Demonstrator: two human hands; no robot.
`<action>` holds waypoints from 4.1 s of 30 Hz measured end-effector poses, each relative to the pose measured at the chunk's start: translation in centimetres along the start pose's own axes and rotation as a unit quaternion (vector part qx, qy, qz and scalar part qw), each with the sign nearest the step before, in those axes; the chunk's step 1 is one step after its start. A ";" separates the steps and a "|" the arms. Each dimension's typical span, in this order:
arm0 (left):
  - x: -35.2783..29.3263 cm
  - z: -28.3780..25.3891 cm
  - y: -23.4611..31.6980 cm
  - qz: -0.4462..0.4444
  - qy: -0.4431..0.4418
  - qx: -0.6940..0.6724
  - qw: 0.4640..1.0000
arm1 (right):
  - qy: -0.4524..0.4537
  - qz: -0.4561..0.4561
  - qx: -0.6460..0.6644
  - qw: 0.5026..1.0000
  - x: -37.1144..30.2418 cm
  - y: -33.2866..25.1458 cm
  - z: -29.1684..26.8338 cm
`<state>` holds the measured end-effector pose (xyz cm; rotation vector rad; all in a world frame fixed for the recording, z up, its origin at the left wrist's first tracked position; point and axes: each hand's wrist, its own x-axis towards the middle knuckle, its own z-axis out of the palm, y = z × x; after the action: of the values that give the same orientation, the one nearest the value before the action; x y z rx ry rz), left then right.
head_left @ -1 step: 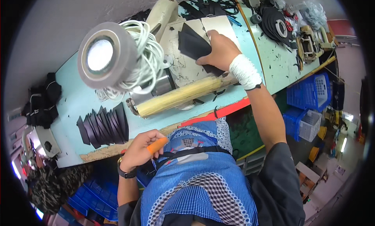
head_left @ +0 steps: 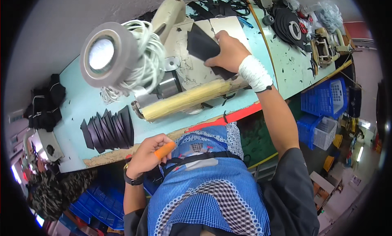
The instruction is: The person sorts and counts a stack of black material pieces by hand, then feeds them one by one into a skiving machine.
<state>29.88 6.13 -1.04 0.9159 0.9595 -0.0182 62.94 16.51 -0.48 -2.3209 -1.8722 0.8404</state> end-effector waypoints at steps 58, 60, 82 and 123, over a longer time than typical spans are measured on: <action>-6.2 -31.1 -26.4 0.082 0.503 0.131 0.850 | -0.336 -0.091 0.373 0.860 -9.2 -15.0 27.8; -1.7 -31.8 -28.1 0.102 0.583 0.196 0.782 | -0.261 0.003 0.388 0.884 -7.3 -21.4 29.0; -2.1 -16.5 -14.8 0.035 0.144 -0.227 0.963 | 0.014 0.088 0.739 0.668 -14.5 -27.4 31.3; -0.9 5.2 -2.8 0.439 0.076 -0.113 0.888 | -0.318 0.018 0.882 0.348 -25.9 -9.1 15.7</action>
<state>31.84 0.47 -1.00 1.0731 0.5964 0.9310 44.86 -9.43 -0.73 -0.4062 0.0878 2.1202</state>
